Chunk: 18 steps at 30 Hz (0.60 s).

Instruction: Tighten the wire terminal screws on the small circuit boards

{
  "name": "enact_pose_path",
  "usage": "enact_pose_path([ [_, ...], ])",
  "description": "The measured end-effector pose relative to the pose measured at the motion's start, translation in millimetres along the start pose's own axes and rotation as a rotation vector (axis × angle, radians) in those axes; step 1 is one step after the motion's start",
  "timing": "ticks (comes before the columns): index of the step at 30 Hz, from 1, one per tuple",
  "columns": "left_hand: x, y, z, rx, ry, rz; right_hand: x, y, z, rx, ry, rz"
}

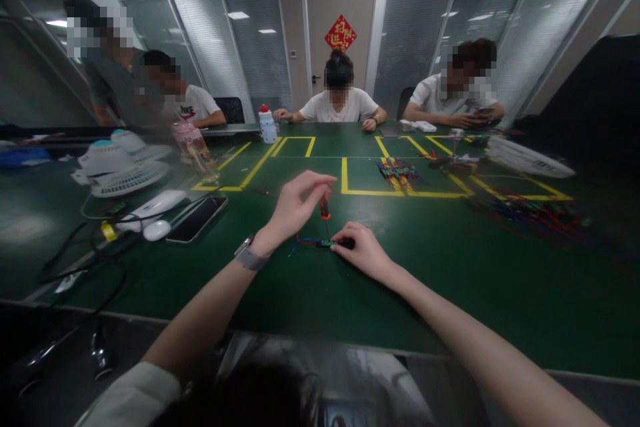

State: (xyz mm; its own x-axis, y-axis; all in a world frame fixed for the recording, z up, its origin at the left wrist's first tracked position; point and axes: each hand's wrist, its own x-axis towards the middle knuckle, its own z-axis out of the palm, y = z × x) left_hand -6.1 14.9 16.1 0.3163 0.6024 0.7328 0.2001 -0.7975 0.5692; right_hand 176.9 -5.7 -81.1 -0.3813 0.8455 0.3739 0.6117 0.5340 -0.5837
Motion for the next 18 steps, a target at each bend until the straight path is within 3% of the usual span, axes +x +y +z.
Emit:
enact_pose_path([
  [5,-11,-2,6.9,-0.164,-0.009,-0.040,0,-2,0,-0.009,0.008,0.009],
  [10,-17,1,12.2,-0.042,0.138,-0.033,-1,0,0,-0.027,0.001,-0.017],
  [18,-22,-3,13.5,-0.056,0.084,-0.011,-1,-1,-1,-0.026,-0.011,-0.020],
])
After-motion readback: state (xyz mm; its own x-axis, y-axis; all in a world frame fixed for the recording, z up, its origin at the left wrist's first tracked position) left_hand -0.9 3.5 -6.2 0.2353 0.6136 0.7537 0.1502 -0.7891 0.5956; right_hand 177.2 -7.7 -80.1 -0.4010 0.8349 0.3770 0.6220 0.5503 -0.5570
